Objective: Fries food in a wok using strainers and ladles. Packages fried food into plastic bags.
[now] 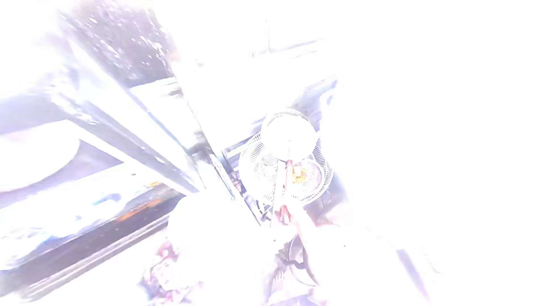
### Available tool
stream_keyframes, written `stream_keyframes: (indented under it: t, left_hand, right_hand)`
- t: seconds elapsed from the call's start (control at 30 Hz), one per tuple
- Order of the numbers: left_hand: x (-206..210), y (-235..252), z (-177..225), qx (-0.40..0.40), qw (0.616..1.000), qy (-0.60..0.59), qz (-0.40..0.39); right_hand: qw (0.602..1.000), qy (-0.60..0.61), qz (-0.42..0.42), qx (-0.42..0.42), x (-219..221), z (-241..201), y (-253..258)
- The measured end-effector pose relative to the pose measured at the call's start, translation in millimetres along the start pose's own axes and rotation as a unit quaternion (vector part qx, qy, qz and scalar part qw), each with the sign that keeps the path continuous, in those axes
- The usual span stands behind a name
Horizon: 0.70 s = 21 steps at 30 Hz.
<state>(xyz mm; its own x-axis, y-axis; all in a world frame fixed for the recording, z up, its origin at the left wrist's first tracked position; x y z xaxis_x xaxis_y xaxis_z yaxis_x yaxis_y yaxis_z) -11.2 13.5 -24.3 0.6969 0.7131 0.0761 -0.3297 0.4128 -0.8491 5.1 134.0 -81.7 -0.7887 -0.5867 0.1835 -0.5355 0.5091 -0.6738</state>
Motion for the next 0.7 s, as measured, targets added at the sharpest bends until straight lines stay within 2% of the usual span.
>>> stream_keyframes:
  t: [0.03, 0.07, 0.1, 0.13, 0.17, 0.33, 0.43, 0.53, 0.63, 0.7]
  left_hand:
    - [-5.1, 15.9, -7.8, -0.027, 0.999, -0.024, 0.016]
    - [-19.3, 43.3, -26.7, -0.003, 0.999, -0.035, -0.024]
    - [-36.5, 82.0, -51.3, 0.065, 0.994, -0.048, -0.074]
    - [-43.7, 108.6, -65.3, 0.084, 0.990, -0.078, -0.080]
    - [-44.0, 117.8, -68.4, 0.070, 0.991, -0.092, -0.067]
    - [-38.8, 116.2, -61.6, 0.013, 0.995, -0.088, -0.036]
    - [-41.4, 119.7, -58.4, -0.010, 0.996, -0.073, -0.052]
    - [-44.3, 120.5, -54.9, -0.021, 0.996, -0.066, -0.063]
    - [-43.5, 120.8, -55.4, -0.014, 0.993, -0.081, -0.081]
    - [-45.3, 120.2, -55.4, -0.008, 0.990, -0.104, -0.092]
  right_hand:
    - [0.998, 0.053, -0.018, 0.011, 2.0, 16.5, 30.3]
    - [0.995, 0.092, -0.041, 0.022, 4.4, 28.0, 51.0]
    - [0.993, 0.103, -0.049, 0.020, 9.6, 30.5, 56.6]
    - [0.995, 0.093, -0.041, 0.004, 16.7, 23.8, 49.8]
    - [0.997, 0.070, -0.031, -0.014, 22.7, 12.5, 34.8]
    - [0.992, -0.072, -0.009, -0.104, 15.0, -22.9, -43.3]
    - [0.980, -0.143, 0.009, -0.138, -21.0, -35.4, -97.7]
    - [0.959, -0.218, 0.075, -0.164, -73.9, -45.0, -151.9]
    - [0.919, -0.300, 0.175, -0.188, -133.9, -54.6, -185.0]
    - [0.881, -0.370, 0.239, -0.174, -168.1, -67.4, -194.1]
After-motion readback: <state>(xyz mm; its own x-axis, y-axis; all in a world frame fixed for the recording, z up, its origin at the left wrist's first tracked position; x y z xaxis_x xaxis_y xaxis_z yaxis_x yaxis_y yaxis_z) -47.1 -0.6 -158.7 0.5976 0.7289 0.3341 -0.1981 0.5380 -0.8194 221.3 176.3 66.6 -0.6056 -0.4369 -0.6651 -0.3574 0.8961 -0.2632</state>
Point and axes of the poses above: each hand's wrist, its own y-axis towards the middle knuckle, its own x-axis out of the palm, z = x × y, the point moved 3 cm from there along y, towards the middle knuckle, and after that the axes turned 4 degrees about -x, right-handed, at the moved point
